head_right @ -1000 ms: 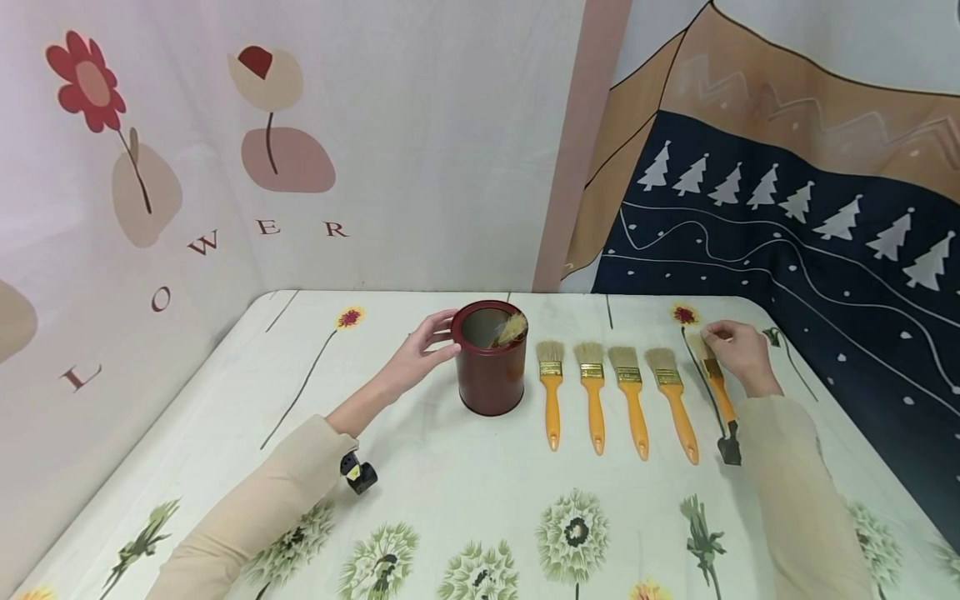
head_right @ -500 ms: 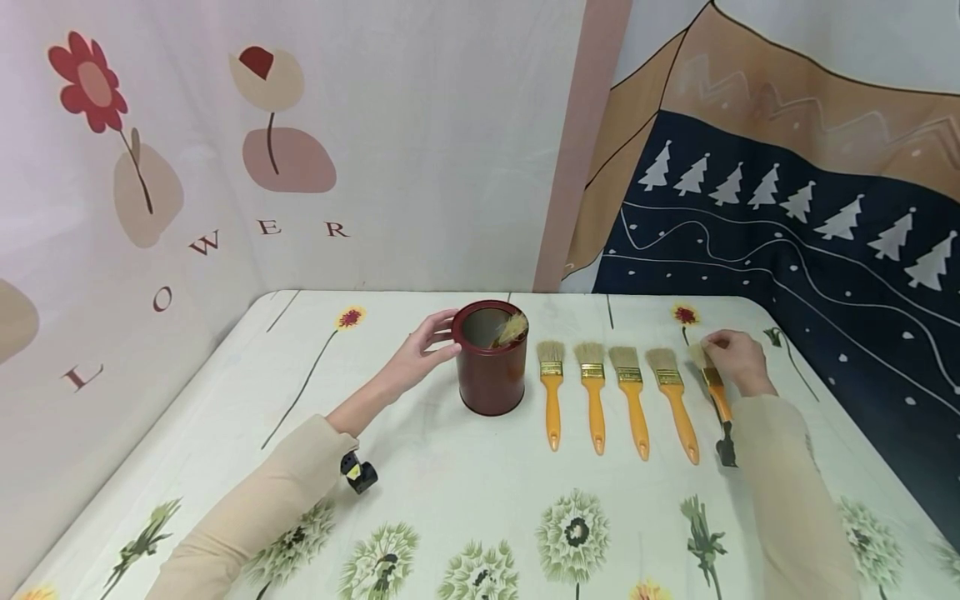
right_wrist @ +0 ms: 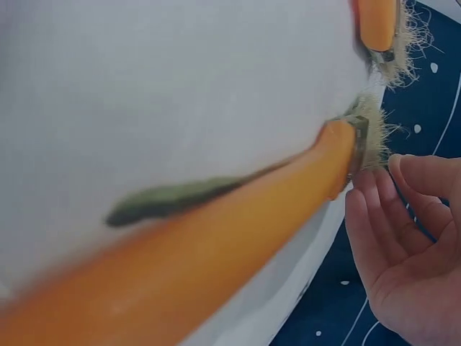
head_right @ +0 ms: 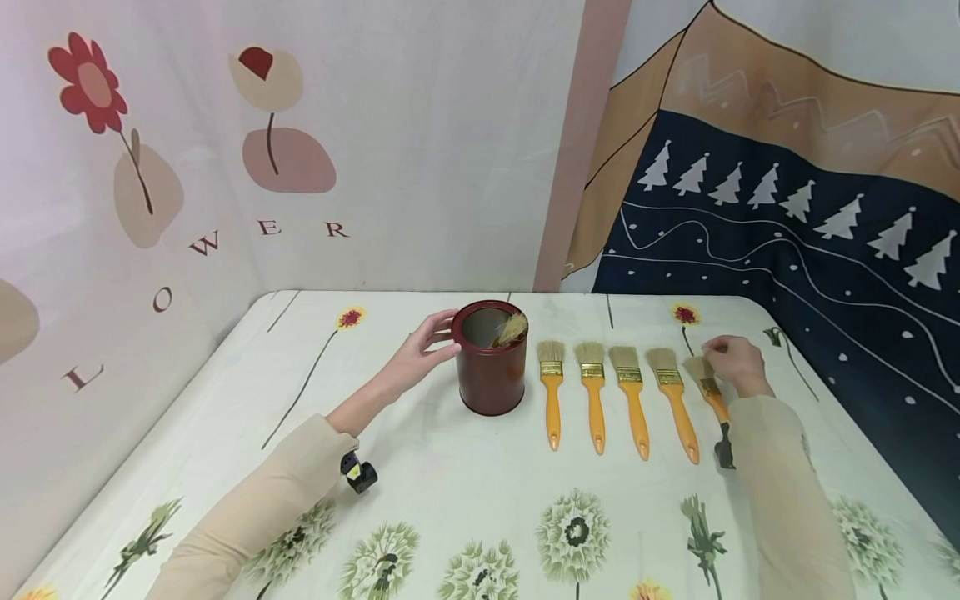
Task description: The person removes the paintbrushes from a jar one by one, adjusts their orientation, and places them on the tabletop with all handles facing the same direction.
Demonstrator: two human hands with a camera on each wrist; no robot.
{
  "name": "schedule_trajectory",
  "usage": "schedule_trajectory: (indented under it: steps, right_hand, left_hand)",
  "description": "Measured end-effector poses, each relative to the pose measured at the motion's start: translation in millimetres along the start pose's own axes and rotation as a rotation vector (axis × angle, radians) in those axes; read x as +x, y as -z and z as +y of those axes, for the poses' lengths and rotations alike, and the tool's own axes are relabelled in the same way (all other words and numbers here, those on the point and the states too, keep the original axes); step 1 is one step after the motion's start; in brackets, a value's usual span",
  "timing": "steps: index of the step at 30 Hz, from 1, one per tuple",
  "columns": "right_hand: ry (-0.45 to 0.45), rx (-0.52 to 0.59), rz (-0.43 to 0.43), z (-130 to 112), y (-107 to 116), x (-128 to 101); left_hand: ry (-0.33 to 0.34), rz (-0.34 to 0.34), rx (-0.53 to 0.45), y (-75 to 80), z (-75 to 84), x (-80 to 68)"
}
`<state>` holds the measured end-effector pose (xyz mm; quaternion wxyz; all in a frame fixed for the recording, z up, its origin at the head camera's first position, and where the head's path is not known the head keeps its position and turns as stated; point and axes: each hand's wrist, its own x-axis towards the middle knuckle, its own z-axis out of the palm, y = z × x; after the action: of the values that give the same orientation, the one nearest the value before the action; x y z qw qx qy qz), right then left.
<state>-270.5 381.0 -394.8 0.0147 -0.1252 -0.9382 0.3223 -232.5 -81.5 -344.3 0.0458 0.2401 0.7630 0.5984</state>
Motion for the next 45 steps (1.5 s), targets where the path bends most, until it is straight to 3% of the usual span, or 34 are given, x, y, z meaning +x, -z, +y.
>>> schedule_trajectory:
  steps: [8,16,20,27,33,40,45]
  right_hand:
    - [0.084,-0.002,0.053,-8.2,2.8,1.5]
    - [0.251,-0.01,0.117,28.8,-29.7,62.3]
    - [0.322,0.046,0.113,22.5,-44.8,71.2]
    - [0.347,0.075,0.063,-2.0,-63.0,63.2]
    - [0.436,0.104,0.008,-21.3,-69.8,50.8]
    - [0.462,0.126,-0.105,-93.3,-45.6,-22.3]
    - [0.482,0.117,-0.155,-110.9,-43.2,-37.9]
  left_hand:
    - [-0.007,-0.001,0.0,-0.4,-0.7,0.1]
    - [-0.011,-0.002,0.0,-0.3,-0.5,-0.1]
    - [-0.011,-0.002,0.001,-0.4,-0.4,-0.4]
    - [-0.012,-0.001,0.002,-0.6,-0.8,-0.4]
    - [-0.011,0.003,0.008,-0.6,-0.1,-0.5]
    - [-0.012,0.004,0.009,-0.4,-0.4,-0.4]
    - [-0.011,0.002,0.006,-0.4,-0.5,-0.5]
